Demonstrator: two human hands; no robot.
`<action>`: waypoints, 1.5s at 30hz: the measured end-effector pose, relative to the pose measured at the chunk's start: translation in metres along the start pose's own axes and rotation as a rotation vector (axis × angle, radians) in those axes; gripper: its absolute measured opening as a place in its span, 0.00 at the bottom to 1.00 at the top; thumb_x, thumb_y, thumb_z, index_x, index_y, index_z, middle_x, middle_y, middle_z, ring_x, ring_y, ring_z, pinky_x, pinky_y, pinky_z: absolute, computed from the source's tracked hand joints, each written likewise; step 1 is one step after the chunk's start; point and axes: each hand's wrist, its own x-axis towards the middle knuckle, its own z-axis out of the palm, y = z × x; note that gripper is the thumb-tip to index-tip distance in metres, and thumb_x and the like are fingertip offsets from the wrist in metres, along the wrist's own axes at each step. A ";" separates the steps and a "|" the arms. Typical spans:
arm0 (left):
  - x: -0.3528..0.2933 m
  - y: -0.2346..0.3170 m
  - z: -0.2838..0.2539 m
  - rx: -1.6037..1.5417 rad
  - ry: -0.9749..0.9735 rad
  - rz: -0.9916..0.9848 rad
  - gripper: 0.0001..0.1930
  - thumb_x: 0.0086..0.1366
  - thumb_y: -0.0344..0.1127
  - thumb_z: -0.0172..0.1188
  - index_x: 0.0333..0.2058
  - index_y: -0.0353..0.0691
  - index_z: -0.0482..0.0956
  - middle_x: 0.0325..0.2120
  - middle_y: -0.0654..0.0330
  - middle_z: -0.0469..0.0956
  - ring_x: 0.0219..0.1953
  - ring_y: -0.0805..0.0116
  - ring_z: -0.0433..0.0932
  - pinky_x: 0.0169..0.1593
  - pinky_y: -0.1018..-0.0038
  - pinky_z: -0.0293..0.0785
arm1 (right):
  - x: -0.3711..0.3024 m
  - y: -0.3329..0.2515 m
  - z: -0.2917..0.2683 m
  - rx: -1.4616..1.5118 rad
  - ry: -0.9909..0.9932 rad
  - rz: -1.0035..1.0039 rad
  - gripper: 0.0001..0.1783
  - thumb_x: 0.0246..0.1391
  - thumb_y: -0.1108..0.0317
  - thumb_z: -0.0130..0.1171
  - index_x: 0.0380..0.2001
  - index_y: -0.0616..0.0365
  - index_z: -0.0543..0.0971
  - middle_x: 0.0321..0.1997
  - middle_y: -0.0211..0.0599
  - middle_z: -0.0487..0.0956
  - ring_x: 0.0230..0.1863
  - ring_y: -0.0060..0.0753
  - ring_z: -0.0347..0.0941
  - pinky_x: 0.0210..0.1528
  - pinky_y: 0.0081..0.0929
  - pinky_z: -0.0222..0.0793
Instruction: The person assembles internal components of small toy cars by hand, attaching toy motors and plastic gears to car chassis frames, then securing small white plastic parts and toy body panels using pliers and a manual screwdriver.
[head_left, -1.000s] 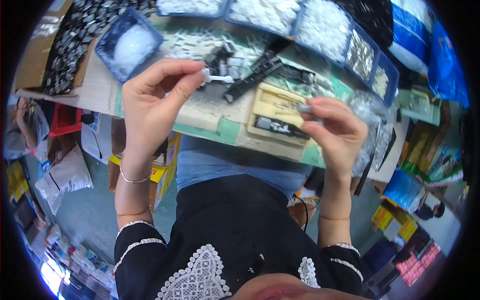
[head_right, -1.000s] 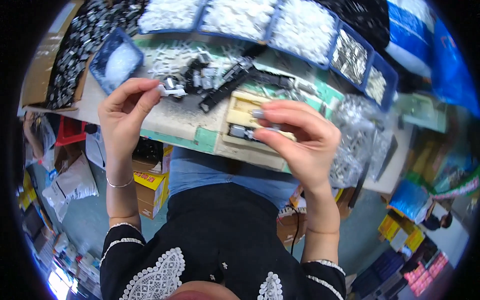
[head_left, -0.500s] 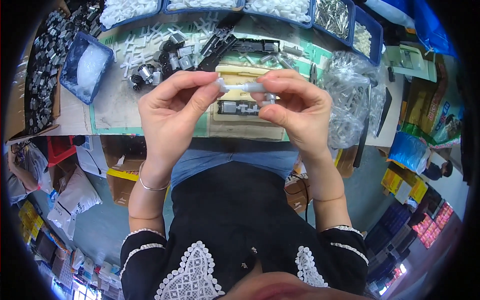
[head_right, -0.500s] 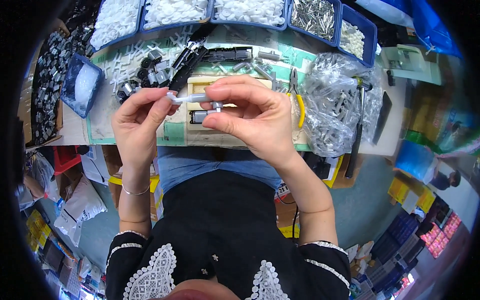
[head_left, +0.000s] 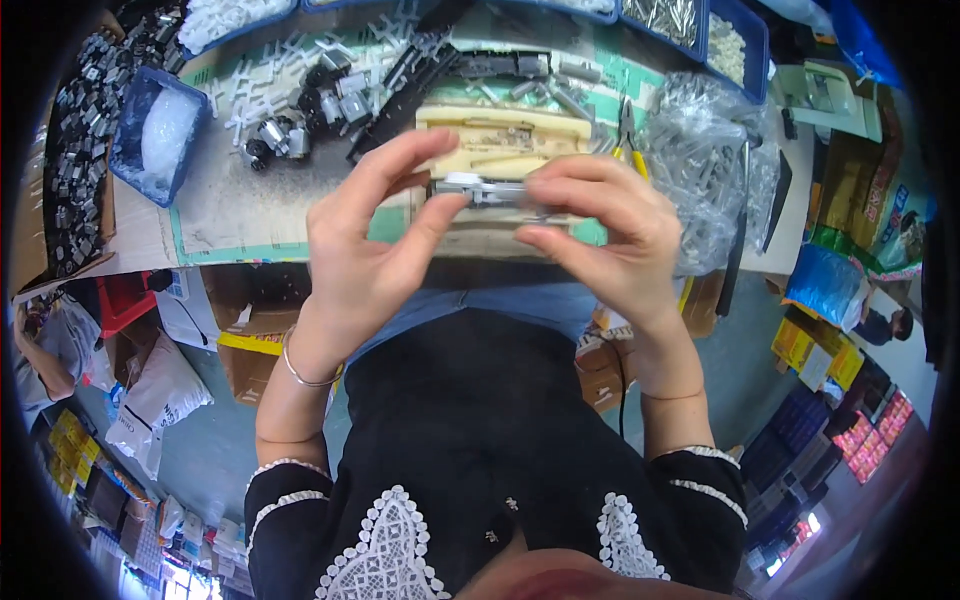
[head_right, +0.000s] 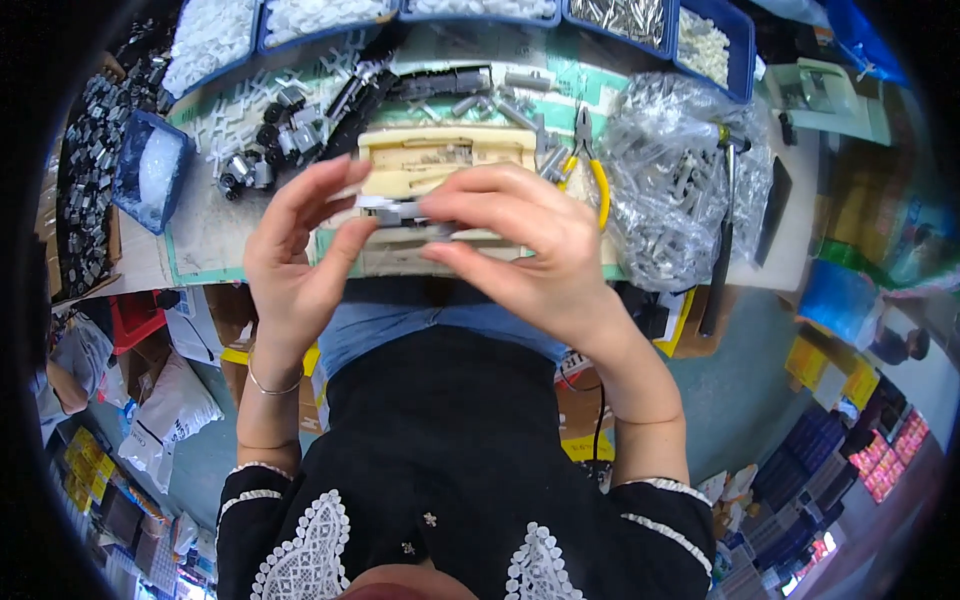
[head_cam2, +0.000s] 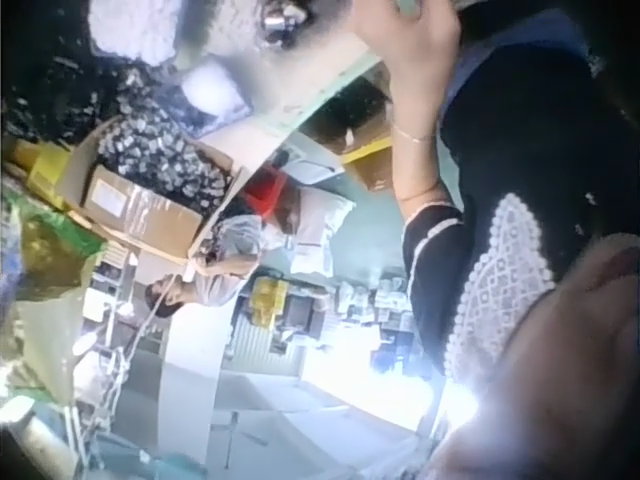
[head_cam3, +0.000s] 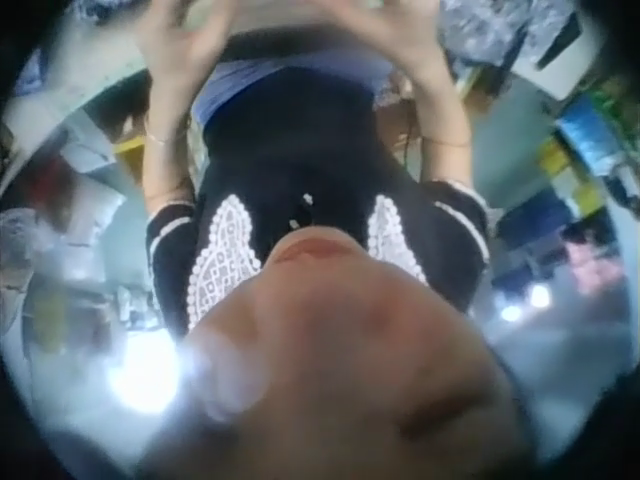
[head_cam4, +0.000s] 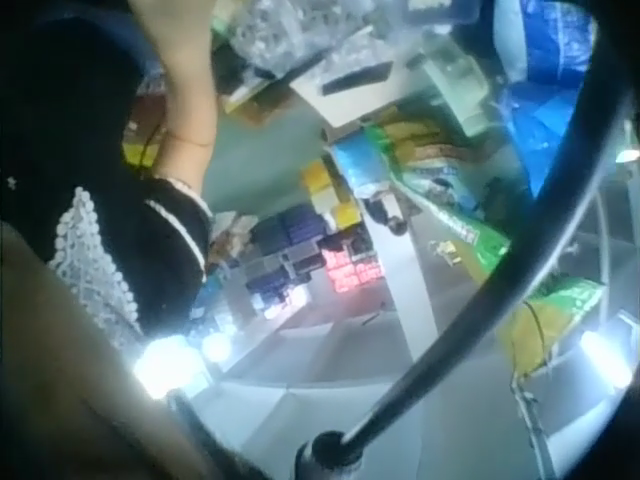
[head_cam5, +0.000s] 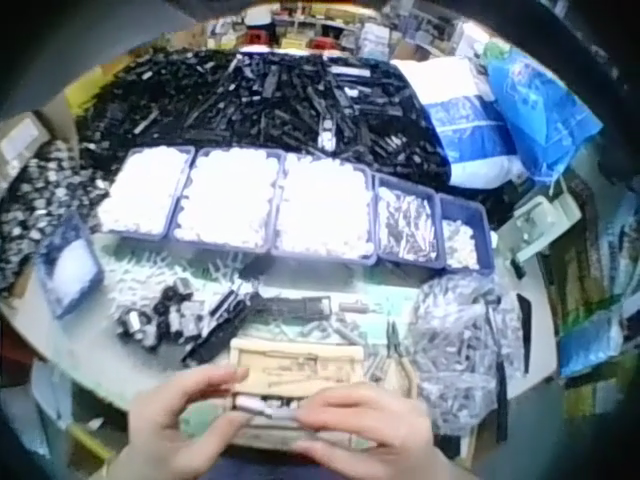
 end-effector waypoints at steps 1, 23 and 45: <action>-0.003 0.001 0.004 0.087 0.029 0.016 0.14 0.52 0.22 0.65 0.40 0.34 0.78 0.36 0.53 0.79 0.35 0.61 0.79 0.41 0.74 0.74 | -0.006 0.004 -0.006 -0.154 -0.010 -0.086 0.14 0.38 0.77 0.69 0.34 0.61 0.82 0.37 0.39 0.80 0.37 0.32 0.78 0.38 0.24 0.75; -0.032 -0.042 0.035 0.733 -0.058 0.492 0.15 0.47 0.32 0.64 0.38 0.43 0.80 0.37 0.64 0.75 0.37 0.71 0.74 0.43 0.73 0.58 | -0.025 0.049 -0.023 -0.396 -0.118 -0.031 0.13 0.34 0.67 0.70 0.29 0.50 0.83 0.36 0.25 0.79 0.41 0.33 0.70 0.49 0.32 0.61; -0.008 -0.035 -0.027 0.760 0.065 0.258 0.06 0.56 0.25 0.60 0.34 0.36 0.75 0.33 0.56 0.77 0.35 0.62 0.76 0.42 0.70 0.66 | -0.018 0.034 -0.012 -0.550 0.171 -0.273 0.18 0.39 0.78 0.64 0.37 0.52 0.81 0.41 0.35 0.75 0.42 0.38 0.70 0.43 0.30 0.65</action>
